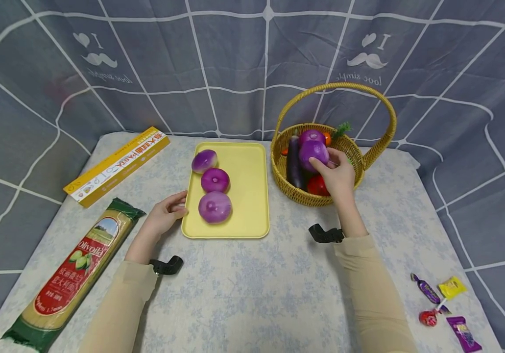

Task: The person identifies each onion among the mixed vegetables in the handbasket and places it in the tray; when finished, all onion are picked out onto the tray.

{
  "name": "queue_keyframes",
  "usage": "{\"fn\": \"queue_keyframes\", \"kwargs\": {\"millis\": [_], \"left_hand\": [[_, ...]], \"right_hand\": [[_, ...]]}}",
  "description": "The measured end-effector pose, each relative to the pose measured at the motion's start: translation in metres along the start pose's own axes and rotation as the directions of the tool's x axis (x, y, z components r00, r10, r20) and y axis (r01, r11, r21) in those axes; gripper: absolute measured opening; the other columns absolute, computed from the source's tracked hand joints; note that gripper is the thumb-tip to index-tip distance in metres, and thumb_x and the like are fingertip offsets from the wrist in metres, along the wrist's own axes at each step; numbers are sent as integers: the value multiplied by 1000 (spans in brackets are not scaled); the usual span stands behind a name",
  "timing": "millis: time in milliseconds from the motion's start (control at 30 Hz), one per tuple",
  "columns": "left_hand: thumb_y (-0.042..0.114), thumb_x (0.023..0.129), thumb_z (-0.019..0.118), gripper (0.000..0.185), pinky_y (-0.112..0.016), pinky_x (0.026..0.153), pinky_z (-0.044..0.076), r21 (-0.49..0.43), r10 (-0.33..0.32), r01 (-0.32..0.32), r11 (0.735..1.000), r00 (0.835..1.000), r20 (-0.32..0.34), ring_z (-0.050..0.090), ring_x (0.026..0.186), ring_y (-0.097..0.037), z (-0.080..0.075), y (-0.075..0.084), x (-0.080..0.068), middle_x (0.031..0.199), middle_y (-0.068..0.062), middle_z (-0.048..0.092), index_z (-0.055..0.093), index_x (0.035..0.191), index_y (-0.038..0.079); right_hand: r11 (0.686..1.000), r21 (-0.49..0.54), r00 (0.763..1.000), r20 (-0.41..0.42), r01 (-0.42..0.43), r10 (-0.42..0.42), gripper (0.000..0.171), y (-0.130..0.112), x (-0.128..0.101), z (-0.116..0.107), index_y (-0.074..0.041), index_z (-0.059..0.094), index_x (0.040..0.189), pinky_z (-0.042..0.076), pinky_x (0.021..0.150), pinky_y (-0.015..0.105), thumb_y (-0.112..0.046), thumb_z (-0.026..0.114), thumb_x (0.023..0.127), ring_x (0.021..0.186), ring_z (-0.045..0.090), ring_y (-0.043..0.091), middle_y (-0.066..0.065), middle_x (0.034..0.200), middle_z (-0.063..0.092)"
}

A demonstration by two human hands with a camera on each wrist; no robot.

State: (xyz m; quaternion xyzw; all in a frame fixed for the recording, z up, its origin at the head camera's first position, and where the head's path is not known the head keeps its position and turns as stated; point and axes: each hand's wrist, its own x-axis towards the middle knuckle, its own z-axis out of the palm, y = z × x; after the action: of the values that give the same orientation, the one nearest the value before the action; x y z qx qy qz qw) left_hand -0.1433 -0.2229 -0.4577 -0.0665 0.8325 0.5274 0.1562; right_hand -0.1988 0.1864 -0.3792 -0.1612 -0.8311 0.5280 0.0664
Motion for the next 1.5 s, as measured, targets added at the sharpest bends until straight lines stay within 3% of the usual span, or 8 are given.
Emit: {"fn": "queue_keyframes", "kwargs": {"millis": [267,567,767,1033,1267,1500], "left_hand": [[10,100,56,59,-13,82,47,1,-12,12,1000,1000,-1,52,114,-21,1,-3,2,143,-17,48,34,154,13],[10,101,55,58,-15,83,47,-3,-16,16,1000,1000,5,52,116,-24,3,-3,2,143,-17,48,34,155,13],[9,100,55,59,-15,82,47,-10,-11,11,1000,1000,9,52,117,-24,3,-2,1,143,-17,47,34,155,13],[10,101,55,59,-16,84,48,-1,-18,18,1000,1000,4,52,119,-26,1,-1,1,144,-17,47,33,155,14],[10,101,55,59,-16,83,48,2,-19,19,1000,1000,-1,51,119,-26,0,-1,0,144,-17,47,33,155,14],[9,100,55,59,-15,83,47,-8,-17,17,1000,1000,-2,51,120,-26,1,-1,1,144,-17,47,33,155,14]], "right_hand": [[991,133,994,97,31,-44,68,-16,-16,13,-11,47,144,47,107,38,-37,75,87,128,55,25,14,137,54],[958,274,973,185,83,-137,60,-29,-31,48,-8,53,139,53,97,31,-27,76,87,117,62,23,13,128,61],[952,285,967,191,109,-168,58,-34,-40,76,-7,56,136,54,96,33,-27,78,85,114,63,23,14,124,62],[941,321,960,210,109,-183,59,-36,-48,121,-6,57,136,54,96,35,-26,79,85,118,60,24,13,132,58],[956,278,966,210,91,-153,59,-33,-45,153,-4,55,137,56,92,34,-29,76,87,119,62,26,14,135,59],[961,277,981,192,-13,-42,59,-24,-30,171,1,52,138,54,94,37,-28,72,91,116,62,31,20,131,60]]}}
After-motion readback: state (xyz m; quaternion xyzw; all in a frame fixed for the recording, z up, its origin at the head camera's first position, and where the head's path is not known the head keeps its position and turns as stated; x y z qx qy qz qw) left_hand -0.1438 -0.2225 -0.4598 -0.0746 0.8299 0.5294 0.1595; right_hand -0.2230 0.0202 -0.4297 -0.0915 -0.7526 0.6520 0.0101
